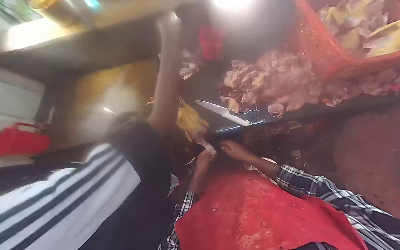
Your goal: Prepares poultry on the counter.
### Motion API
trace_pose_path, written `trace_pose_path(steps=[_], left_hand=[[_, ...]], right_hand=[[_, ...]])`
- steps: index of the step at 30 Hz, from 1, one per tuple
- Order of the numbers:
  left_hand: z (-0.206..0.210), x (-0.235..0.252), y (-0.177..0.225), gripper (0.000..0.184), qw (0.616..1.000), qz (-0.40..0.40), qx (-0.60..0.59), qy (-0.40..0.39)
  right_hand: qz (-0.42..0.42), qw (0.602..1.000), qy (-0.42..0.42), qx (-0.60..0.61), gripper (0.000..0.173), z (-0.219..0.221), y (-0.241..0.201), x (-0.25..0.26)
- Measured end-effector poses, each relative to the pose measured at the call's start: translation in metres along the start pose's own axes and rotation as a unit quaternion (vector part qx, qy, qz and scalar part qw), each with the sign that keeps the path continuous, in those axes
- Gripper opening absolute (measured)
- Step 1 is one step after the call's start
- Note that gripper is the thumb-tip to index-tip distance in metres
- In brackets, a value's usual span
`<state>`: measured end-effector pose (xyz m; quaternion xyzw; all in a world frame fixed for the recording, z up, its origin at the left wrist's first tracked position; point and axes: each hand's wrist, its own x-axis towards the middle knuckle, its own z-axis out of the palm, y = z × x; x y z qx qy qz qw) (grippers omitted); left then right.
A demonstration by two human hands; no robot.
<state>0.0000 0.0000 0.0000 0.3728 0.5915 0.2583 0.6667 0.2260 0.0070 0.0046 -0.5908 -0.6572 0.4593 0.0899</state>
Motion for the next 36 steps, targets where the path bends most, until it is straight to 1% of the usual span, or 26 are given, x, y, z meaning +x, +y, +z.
trace_pose_path(steps=[1, 3, 4, 6, 8, 10, 11, 12, 13, 15, 16, 18, 20, 24, 26, 29, 31, 33, 34, 36], left_hand=[[0.002, 0.001, -0.001, 0.032, 1.0, 0.012, 0.006, -0.002], [0.004, 0.004, -0.002, 0.032, 1.0, 0.023, 0.012, 0.001], [0.004, 0.004, -0.001, 0.033, 1.0, 0.014, 0.014, 0.005], [0.005, 0.002, 0.003, 0.037, 1.0, -0.013, 0.025, 0.012], [0.006, 0.002, 0.001, 0.038, 0.994, 0.007, 0.103, 0.043], [-0.002, 0.011, 0.001, 0.036, 0.968, 0.057, 0.233, 0.079], [-0.005, 0.013, 0.0, 0.037, 0.959, 0.058, 0.261, 0.094], [-0.007, 0.015, 0.0, 0.037, 0.961, 0.049, 0.253, 0.103], [-0.008, 0.015, -0.001, 0.036, 0.973, 0.032, 0.205, 0.104], [-0.006, 0.013, -0.005, 0.033, 0.995, -0.02, 0.053, 0.081], [-0.005, 0.011, -0.005, 0.033, 0.996, -0.051, -0.01, 0.068], [-0.002, 0.012, -0.004, 0.031, 0.992, -0.087, -0.075, 0.055], [0.002, 0.016, 0.002, 0.035, 0.986, -0.112, -0.115, 0.046], [0.01, 0.014, 0.008, 0.041, 0.969, -0.098, -0.221, 0.043], [0.014, 0.01, 0.008, 0.044, 0.963, -0.103, -0.244, 0.053], [0.013, 0.004, 0.012, 0.045, 0.964, -0.111, -0.227, 0.077], [0.005, -0.003, 0.018, 0.039, 0.967, -0.084, -0.227, 0.085], [-0.013, -0.01, 0.023, 0.035, 0.971, -0.064, -0.22, 0.067], [-0.021, -0.012, 0.021, 0.035, 0.972, -0.065, -0.218, 0.062], [-0.033, -0.013, 0.014, 0.036, 0.96, -0.059, -0.261, 0.079]], right_hand=[[-0.022, 1.0, -0.003, -0.022, 0.047, 0.006, -0.011, 0.005], [-0.028, 0.998, -0.031, -0.038, 0.054, 0.017, -0.029, 0.018], [-0.023, 0.998, -0.045, -0.049, 0.054, 0.021, -0.035, 0.024], [-0.013, 0.995, -0.054, -0.08, 0.048, 0.025, -0.044, 0.031], [-0.002, 0.994, -0.061, -0.095, 0.041, 0.029, -0.053, 0.03], [0.0, 0.992, -0.064, -0.11, 0.039, 0.031, -0.059, 0.033], [0.003, 0.991, -0.065, -0.118, 0.039, 0.035, -0.059, 0.033], [0.008, 0.99, -0.064, -0.123, 0.041, 0.038, -0.059, 0.035], [0.015, 0.99, -0.064, -0.126, 0.042, 0.04, -0.059, 0.037], [0.026, 0.989, -0.07, -0.128, 0.042, 0.042, -0.058, 0.037], [0.035, 0.988, -0.077, -0.131, 0.041, 0.043, -0.058, 0.036], [0.057, 0.985, -0.09, -0.138, 0.041, 0.04, -0.059, 0.031], [0.073, 0.983, -0.086, -0.142, 0.043, 0.032, -0.063, 0.028], [0.077, 0.985, -0.047, -0.15, 0.042, 0.026, -0.073, 0.021], [0.08, 0.983, -0.038, -0.162, 0.038, 0.028, -0.074, 0.02], [0.085, 0.981, -0.021, -0.172, 0.035, 0.028, -0.064, 0.023], [0.109, 0.981, 0.005, -0.16, 0.037, 0.022, -0.042, 0.028], [0.118, 0.981, 0.02, -0.154, 0.037, 0.004, -0.021, 0.033], [0.102, 0.982, 0.007, -0.156, 0.038, -0.004, -0.017, 0.034], [0.075, 0.982, -0.034, -0.17, 0.039, -0.015, -0.021, 0.036]])
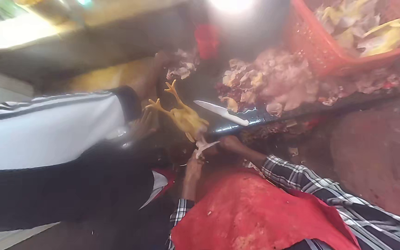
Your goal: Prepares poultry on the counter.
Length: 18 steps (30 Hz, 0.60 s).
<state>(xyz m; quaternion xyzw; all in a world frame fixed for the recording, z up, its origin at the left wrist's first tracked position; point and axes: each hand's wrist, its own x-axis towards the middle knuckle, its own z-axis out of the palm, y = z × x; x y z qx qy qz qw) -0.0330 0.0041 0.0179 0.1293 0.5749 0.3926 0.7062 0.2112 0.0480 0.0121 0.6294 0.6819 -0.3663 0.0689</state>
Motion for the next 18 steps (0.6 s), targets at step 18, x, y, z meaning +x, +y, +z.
trace_pose_path(steps=[18], left_hand=[[0.087, 0.046, 0.03, 0.058, 0.564, 0.36, 0.743, 0.019]], right_hand=[[-0.063, 0.766, 0.081, 0.634, 0.03, -0.036, -0.045, -0.013]])
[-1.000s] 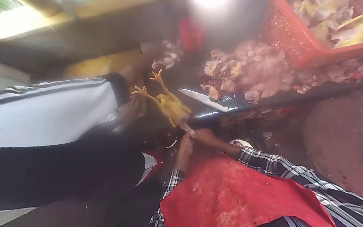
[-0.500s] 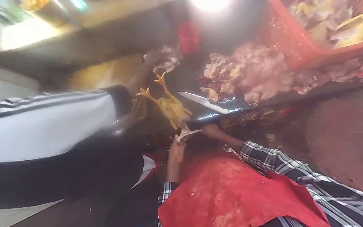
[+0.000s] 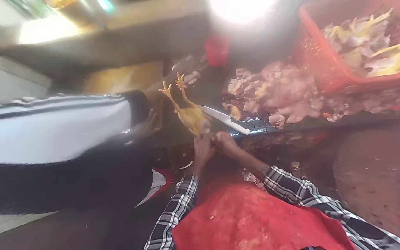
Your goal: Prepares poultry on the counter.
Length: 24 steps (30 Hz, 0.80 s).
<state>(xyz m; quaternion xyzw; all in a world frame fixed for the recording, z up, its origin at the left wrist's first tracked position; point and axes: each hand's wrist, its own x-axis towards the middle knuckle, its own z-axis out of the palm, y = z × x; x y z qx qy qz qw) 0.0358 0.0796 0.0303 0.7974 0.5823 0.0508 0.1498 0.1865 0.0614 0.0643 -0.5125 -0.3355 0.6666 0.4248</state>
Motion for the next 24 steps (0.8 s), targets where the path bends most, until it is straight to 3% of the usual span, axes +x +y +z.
trace_pose_path(steps=[2, 6, 8, 12, 15, 17, 19, 21, 24], left_hand=[[0.005, 0.004, 0.006, 0.044, 1.0, -0.017, 0.01, 0.011], [0.002, 0.009, 0.005, 0.03, 0.998, -0.058, 0.011, 0.021], [0.001, 0.01, 0.005, 0.04, 0.998, -0.066, -0.005, 0.023], [0.012, 0.013, 0.003, 0.041, 0.997, -0.067, 0.015, 0.042], [0.0, 0.006, 0.009, 0.047, 1.0, -0.017, 0.003, 0.016], [-0.012, -0.02, 0.027, 0.044, 0.996, 0.079, -0.027, -0.03], [-0.006, -0.06, 0.047, 0.042, 0.978, 0.165, -0.084, -0.092], [0.011, -0.086, 0.05, 0.042, 0.966, 0.138, -0.158, -0.149], [0.027, -0.1, 0.029, 0.035, 0.964, -0.004, -0.241, -0.111]], right_hand=[[0.01, 0.999, 0.034, 0.016, 0.029, 0.002, -0.003, -0.014], [0.027, 0.998, 0.025, 0.043, 0.027, -0.018, -0.003, -0.081], [0.031, 0.998, 0.034, 0.053, 0.026, -0.043, -0.007, -0.121], [0.038, 0.996, 0.06, 0.045, 0.023, -0.089, -0.014, -0.168], [0.027, 0.997, 0.004, -0.068, 0.027, -0.109, -0.003, -0.162], [0.022, 0.984, -0.056, -0.167, 0.031, -0.1, -0.001, -0.147], [0.003, 0.964, -0.136, -0.228, 0.034, -0.079, -0.005, -0.13], [-0.038, 0.928, -0.163, -0.332, 0.037, -0.066, -0.018, -0.102], [-0.097, 0.815, -0.007, -0.571, 0.044, -0.081, -0.033, -0.051]])
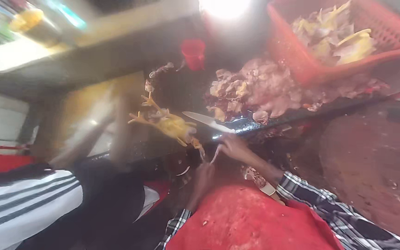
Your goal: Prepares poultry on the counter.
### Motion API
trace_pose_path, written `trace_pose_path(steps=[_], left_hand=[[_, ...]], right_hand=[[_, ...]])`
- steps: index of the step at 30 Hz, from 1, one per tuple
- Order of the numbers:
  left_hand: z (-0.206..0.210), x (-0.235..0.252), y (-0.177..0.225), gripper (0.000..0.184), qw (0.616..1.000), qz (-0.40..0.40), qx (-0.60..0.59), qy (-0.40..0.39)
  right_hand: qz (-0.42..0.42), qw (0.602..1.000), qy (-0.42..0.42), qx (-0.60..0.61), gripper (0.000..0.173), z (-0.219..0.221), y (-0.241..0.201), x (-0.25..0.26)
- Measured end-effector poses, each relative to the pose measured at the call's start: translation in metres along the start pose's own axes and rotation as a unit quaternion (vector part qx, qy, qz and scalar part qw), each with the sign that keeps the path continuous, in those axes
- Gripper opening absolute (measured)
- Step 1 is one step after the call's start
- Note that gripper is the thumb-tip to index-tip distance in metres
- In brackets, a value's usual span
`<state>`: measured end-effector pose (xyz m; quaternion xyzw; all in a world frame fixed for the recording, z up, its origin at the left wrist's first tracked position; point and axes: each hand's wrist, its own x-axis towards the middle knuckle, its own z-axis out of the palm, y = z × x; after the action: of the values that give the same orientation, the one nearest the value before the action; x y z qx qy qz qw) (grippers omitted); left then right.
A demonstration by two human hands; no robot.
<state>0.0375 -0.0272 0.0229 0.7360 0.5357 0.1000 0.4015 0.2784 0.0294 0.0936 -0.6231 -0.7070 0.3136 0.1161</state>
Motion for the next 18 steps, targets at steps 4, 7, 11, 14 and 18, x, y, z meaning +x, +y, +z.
trace_pose_path(steps=[4, 7, 11, 14, 18], left_hand=[[-0.008, -0.017, -0.03, 0.038, 0.962, -0.14, -0.171, 0.16], [-0.01, -0.025, -0.056, 0.054, 0.927, -0.221, -0.226, 0.202], [-0.017, -0.04, -0.071, 0.047, 0.935, -0.314, -0.141, 0.092], [0.005, -0.052, -0.097, 0.037, 0.936, -0.301, -0.169, 0.068], [0.014, -0.06, -0.095, 0.039, 0.933, -0.275, -0.22, 0.075]], right_hand=[[0.049, 0.987, 0.052, -0.147, 0.063, 0.007, 0.024, 0.056], [0.092, 0.996, 0.011, -0.008, 0.059, 0.003, 0.018, 0.061], [0.078, 0.919, -0.106, 0.371, 0.053, 0.017, 0.021, 0.016], [0.074, 0.874, -0.149, 0.457, 0.054, 0.048, 0.004, -0.006], [-0.088, 0.971, -0.182, 0.13, 0.047, 0.105, -0.011, 0.005]])
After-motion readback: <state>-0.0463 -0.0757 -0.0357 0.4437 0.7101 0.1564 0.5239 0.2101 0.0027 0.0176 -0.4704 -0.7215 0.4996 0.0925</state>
